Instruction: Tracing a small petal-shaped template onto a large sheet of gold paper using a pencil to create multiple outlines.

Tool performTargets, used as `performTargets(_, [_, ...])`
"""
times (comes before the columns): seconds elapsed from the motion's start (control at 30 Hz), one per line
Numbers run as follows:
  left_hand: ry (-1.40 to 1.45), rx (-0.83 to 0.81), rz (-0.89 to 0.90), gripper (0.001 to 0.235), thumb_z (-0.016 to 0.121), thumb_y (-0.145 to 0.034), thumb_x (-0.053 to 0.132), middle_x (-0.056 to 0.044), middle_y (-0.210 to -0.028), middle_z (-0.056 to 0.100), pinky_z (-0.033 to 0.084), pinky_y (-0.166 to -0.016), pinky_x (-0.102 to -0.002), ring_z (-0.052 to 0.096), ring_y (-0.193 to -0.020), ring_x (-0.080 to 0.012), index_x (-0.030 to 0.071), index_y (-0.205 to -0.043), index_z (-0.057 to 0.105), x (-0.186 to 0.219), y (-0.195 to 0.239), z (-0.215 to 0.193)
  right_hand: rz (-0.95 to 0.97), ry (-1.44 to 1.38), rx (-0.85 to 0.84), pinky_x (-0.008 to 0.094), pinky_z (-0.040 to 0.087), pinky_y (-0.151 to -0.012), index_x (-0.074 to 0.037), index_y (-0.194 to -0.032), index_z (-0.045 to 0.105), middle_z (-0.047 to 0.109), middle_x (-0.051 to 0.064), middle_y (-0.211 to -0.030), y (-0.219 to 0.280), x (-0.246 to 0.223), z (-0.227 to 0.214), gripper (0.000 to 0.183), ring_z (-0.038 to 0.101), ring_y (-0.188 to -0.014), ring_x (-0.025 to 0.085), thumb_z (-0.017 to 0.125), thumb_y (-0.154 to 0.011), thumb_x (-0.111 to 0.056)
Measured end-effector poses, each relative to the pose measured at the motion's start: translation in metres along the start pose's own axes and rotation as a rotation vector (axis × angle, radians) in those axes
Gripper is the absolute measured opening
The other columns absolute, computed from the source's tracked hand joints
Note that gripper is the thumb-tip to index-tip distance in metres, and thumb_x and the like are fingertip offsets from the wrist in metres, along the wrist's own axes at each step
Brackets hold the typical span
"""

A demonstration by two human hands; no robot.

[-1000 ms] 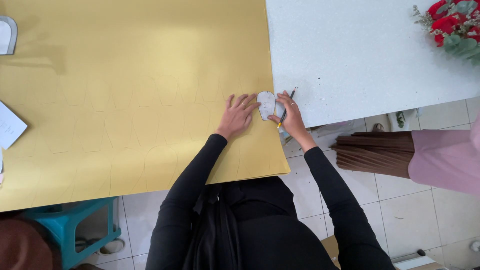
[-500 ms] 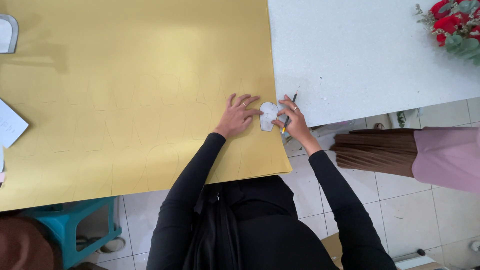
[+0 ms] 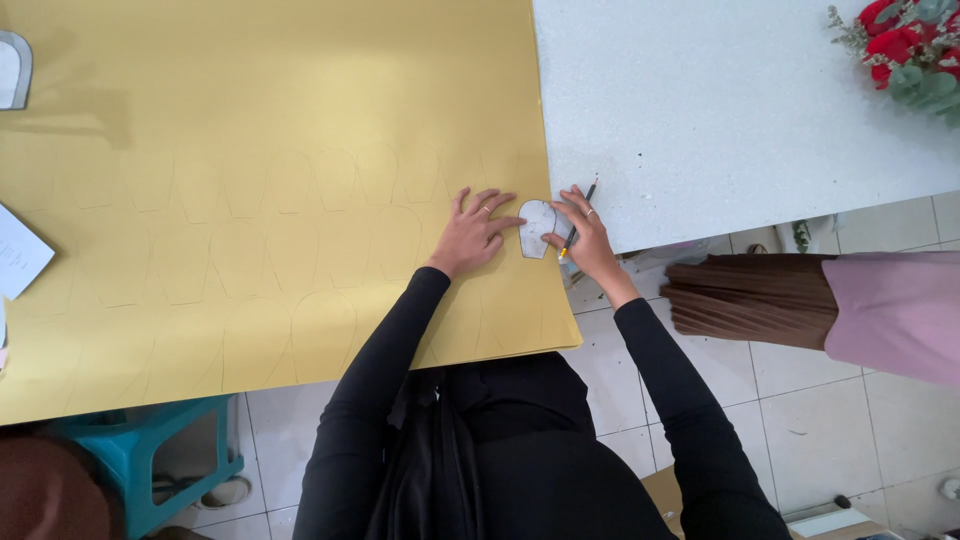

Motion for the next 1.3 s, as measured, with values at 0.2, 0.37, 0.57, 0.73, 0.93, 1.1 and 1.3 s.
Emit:
performTargets(0.2, [-0.048, 0.009, -0.020, 0.060, 0.045, -0.084, 0.025, 0.003, -0.157, 0.038, 0.020, -0.119, -0.058, 0.033, -0.146, -0.0203, 0.037, -0.141, 0.056, 0.001, -0.001, 0.002, 0.009, 0.121, 0.050, 0.063, 0.039, -0.113, -0.015, -0.128, 0.068, 0.055, 0.015, -0.142, -0.007, 0.005, 0.012, 0.035, 0.041, -0.145, 0.044, 0.076, -0.096, -0.028])
performTargets(0.37, [-0.048, 0.117, -0.008, 0.068, 0.047, -0.078, 0.026, 0.000, -0.149, 0.042, 0.023, -0.119, -0.051, 0.036, -0.141, -0.0190, 0.026, -0.145, 0.050, -0.014, -0.002, 0.022, 0.021, 0.219, 0.050, 0.066, 0.041, -0.108, -0.019, -0.127, 0.069, 0.054, 0.012, -0.142, -0.019, 0.003, 0.015, 0.029, 0.043, -0.145, 0.041, 0.068, -0.103, -0.034])
performTargets(0.57, [-0.044, 0.091, 0.006, 0.065, 0.044, -0.080, 0.023, 0.006, -0.149, 0.046, 0.020, -0.119, -0.053, 0.034, -0.140, -0.0198, 0.027, -0.144, 0.051, -0.004, 0.001, 0.009, 0.021, 0.261, 0.068, 0.066, 0.041, -0.104, -0.021, -0.130, 0.069, 0.054, 0.011, -0.141, -0.021, 0.004, 0.017, 0.027, 0.046, -0.143, 0.040, 0.065, -0.105, -0.031])
performTargets(0.73, [-0.057, -0.001, -0.008, 0.063, 0.041, -0.083, 0.023, 0.010, -0.155, 0.044, 0.020, -0.119, -0.058, 0.033, -0.144, -0.0208, 0.031, -0.144, 0.054, 0.003, 0.001, -0.003, 0.038, 0.034, 0.200, 0.064, 0.040, -0.106, -0.012, -0.130, 0.063, 0.057, 0.013, -0.133, -0.015, 0.011, 0.010, 0.031, 0.048, -0.140, 0.041, 0.071, -0.101, -0.021])
performTargets(0.93, [-0.062, -0.020, -0.021, 0.062, 0.041, -0.084, 0.023, 0.010, -0.155, 0.044, 0.020, -0.120, -0.058, 0.033, -0.144, -0.0199, 0.032, -0.144, 0.055, 0.005, 0.001, -0.007, -0.044, 0.103, 0.203, 0.064, 0.042, -0.107, -0.010, -0.117, 0.068, 0.060, 0.011, -0.130, -0.014, 0.015, 0.017, 0.036, 0.050, -0.139, 0.042, 0.084, -0.090, -0.028])
performTargets(1.1, [-0.006, 0.054, -0.026, 0.058, 0.043, -0.082, 0.023, 0.005, -0.147, 0.046, 0.022, -0.121, -0.053, 0.037, -0.141, -0.0182, 0.026, -0.138, 0.054, -0.009, 0.000, 0.010, -0.034, 0.109, 0.183, 0.065, 0.041, -0.108, -0.009, -0.117, 0.069, 0.061, 0.013, -0.129, -0.016, 0.019, 0.017, 0.038, 0.050, -0.138, 0.044, 0.084, -0.091, -0.031])
performTargets(1.3, [0.058, 0.121, -0.049, 0.053, 0.045, -0.080, 0.022, 0.001, -0.137, 0.048, 0.024, -0.121, -0.048, 0.041, -0.136, -0.0171, 0.020, -0.132, 0.053, -0.016, 0.001, 0.016, -0.018, 0.127, 0.170, 0.065, 0.041, -0.109, -0.008, -0.121, 0.070, 0.060, 0.014, -0.130, -0.016, 0.016, 0.017, 0.036, 0.051, -0.138, 0.044, 0.080, -0.094, -0.029])
Point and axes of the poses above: each hand's wrist, its own y-axis away from the middle knuckle, its own z-axis out of the palm, x = y × z, the point moved 4 cm from there along -y, towards the middle knuckle
